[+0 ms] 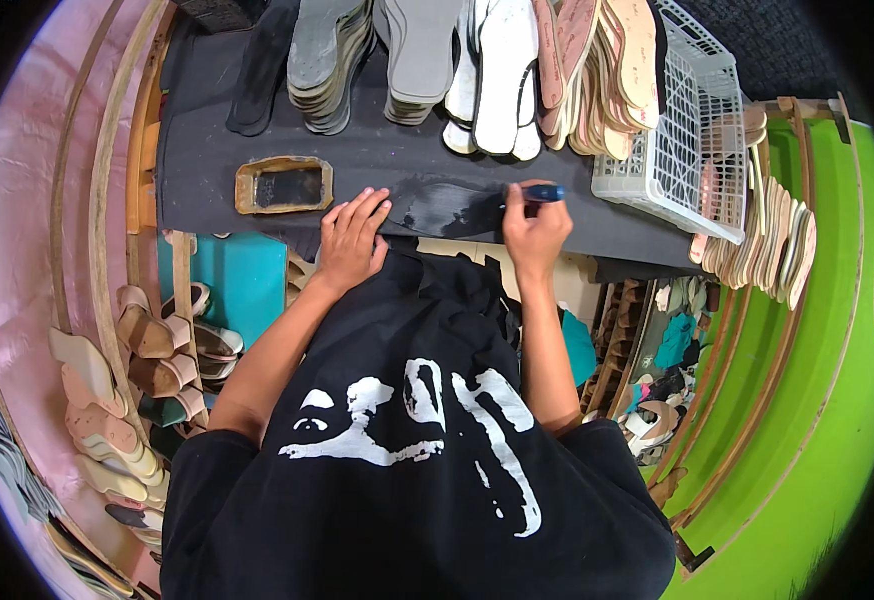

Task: Applying glue to shoe soles using a brush in a manufacturing setting.

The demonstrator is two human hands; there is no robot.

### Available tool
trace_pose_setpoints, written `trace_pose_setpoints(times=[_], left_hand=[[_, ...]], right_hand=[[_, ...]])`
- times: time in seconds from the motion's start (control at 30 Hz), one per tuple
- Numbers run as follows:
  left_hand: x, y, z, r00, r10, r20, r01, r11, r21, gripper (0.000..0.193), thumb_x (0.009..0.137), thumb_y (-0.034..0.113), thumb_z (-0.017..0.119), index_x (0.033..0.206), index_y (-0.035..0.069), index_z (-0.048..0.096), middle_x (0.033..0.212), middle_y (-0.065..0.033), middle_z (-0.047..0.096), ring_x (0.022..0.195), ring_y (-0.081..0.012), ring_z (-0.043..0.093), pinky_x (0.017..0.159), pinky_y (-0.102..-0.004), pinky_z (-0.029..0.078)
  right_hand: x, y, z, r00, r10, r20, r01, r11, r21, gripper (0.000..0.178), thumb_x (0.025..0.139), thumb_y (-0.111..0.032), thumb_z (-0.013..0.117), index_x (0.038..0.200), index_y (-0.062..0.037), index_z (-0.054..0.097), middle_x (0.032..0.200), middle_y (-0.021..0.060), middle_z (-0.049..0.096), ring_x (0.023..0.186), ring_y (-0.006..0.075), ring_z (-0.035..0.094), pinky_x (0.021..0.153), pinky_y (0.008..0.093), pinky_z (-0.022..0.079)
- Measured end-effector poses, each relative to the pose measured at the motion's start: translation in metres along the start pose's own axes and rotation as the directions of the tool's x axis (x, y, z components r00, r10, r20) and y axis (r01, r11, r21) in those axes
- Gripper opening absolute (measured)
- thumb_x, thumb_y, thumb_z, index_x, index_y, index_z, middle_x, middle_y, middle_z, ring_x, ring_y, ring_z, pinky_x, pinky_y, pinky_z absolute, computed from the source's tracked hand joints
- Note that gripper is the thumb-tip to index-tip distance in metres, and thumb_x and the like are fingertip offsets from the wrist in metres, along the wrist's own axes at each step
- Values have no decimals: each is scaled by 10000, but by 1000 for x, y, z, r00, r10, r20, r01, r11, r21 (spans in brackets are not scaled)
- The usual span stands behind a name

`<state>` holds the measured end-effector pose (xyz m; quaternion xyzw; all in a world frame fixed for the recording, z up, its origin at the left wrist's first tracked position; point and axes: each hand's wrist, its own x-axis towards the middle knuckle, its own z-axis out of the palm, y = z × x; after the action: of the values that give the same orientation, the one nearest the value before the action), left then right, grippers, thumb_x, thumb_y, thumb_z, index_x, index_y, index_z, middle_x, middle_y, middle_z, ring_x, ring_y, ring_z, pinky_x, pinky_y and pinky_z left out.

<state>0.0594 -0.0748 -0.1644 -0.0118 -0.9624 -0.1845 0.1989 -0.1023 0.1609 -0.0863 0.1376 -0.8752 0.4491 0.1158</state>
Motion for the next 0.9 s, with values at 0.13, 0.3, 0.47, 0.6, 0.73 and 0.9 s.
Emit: trace_pose_setpoints(times=[0.13, 0.3, 0.47, 0.6, 0.73, 0.9], left_hand=[[-3, -4, 4, 999, 21, -23, -21, 999, 38, 687, 782, 93, 741, 1448, 117, 572, 1577, -25, 576, 1467, -227, 522, 1145, -443, 349], [-3, -8, 3, 999, 32, -17, -30, 997, 65, 659, 799, 112, 725, 1444, 120, 587, 1582, -12, 576, 1462, -198, 525, 1154, -423, 350], [-4, -7, 5, 998, 45, -32, -43, 996, 73, 616, 824, 128, 703, 1432, 123, 606, 1580, -1, 580, 1457, -178, 531, 1163, -408, 356], [-7, -5, 6, 999, 25, -49, -22, 998, 58, 653, 798, 106, 719, 1438, 123, 592, 1570, -7, 587, 1455, -196, 534, 1153, -419, 358], [-3, -6, 6, 998, 42, -54, -40, 998, 43, 692, 773, 87, 736, 1446, 122, 579, 1568, -14, 588, 1458, -212, 533, 1145, -430, 360], [-3, -6, 7, 998, 25, -60, -22, 999, 42, 687, 773, 86, 734, 1443, 119, 584, 1565, -14, 589, 1458, -210, 533, 1147, -435, 364]], right_hand=[[-12, -15, 18, 969, -224, 109, 210, 970, 125, 105, 898, -63, 797, 874, -17, 705, 821, 123, 713, 703, 291, 694, 654, 384, 542], [17, -6, 0, 999, 38, 20, -39, 997, 68, 109, 912, -70, 803, 844, -16, 737, 722, 62, 735, 566, 114, 602, 540, 287, 467], [-14, -19, 22, 971, -220, 100, 200, 964, 173, 86, 899, -55, 794, 914, -7, 725, 860, 143, 735, 692, 288, 713, 643, 383, 552], [-4, -14, 11, 984, -98, 145, 85, 992, 92, 67, 909, -46, 781, 894, -6, 730, 831, 147, 743, 743, 313, 744, 673, 386, 564], [0, -23, 3, 992, -1, 125, -8, 998, 69, 75, 904, -52, 793, 873, -12, 736, 769, 120, 740, 663, 252, 718, 621, 356, 543], [-4, -26, 2, 956, -90, 278, 49, 987, 152, 65, 899, -49, 792, 863, -11, 753, 763, 79, 749, 572, 155, 633, 552, 299, 474]])
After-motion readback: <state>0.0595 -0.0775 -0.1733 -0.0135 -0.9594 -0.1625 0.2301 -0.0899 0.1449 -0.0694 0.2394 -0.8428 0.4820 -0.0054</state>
